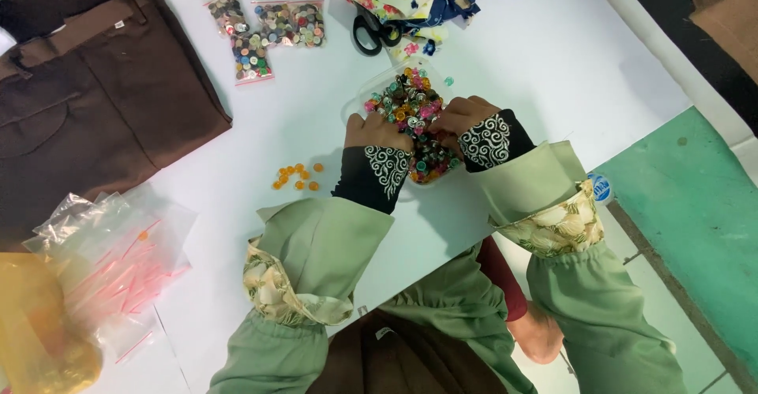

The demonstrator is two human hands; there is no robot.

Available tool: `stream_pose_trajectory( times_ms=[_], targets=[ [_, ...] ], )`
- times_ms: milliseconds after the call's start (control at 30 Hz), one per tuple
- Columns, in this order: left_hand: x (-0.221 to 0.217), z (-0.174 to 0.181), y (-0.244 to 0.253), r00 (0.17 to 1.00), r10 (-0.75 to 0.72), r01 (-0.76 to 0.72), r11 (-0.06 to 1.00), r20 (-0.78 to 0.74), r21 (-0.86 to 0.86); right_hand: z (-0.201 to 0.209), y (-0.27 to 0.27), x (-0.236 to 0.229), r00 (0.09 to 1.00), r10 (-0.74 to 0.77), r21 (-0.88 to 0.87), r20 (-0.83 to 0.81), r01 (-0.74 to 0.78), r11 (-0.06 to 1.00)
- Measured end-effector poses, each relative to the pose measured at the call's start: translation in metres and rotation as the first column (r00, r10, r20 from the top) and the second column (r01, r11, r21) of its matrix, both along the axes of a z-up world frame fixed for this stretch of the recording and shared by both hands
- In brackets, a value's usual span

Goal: The person picks up colorful buttons from a plastic container by hand, sorts specific flat round buttons onto the table surface, and places them into a small transparent bag.

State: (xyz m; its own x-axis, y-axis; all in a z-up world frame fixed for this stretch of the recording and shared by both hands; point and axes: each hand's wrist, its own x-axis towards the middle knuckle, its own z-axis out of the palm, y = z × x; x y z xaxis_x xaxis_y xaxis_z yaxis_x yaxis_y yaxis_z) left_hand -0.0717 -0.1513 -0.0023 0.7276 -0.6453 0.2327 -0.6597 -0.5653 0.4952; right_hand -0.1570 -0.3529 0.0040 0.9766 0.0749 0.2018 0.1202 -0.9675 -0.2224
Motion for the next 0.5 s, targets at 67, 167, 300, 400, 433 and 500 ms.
stream_pose_trajectory(
  times_ms=[67,167,300,400,433,500],
  targets=[
    [0.001,0.007,-0.006,0.997,0.024,-0.03,0.996,0.071,0.08,0.001,0.003,0.002,1.0,-0.009,-0.006,0.003,0.009,1.0],
    [0.018,-0.011,-0.014,0.979,-0.105,0.045,0.947,0.174,0.317,-0.012,0.0,0.004,1.0,0.013,-0.014,0.027,-0.012,1.0],
    [0.022,-0.004,-0.016,0.963,-0.258,0.186,0.846,0.079,0.499,-0.024,-0.01,0.003,0.993,0.08,0.063,0.082,-0.085,0.994],
    [0.041,-0.029,-0.012,0.95,-0.31,0.286,0.832,-0.028,0.475,-0.01,-0.007,0.001,0.988,0.086,0.215,0.13,-0.113,0.97],
    [0.048,-0.036,-0.01,0.95,-0.31,0.285,0.832,-0.027,0.475,0.001,0.0,-0.002,0.988,0.087,0.215,0.13,-0.113,0.97],
    [0.063,-0.051,-0.006,0.933,-0.325,0.36,0.849,-0.155,0.386,0.025,0.015,-0.008,0.98,0.012,0.375,0.196,-0.086,0.923]
  ],
)
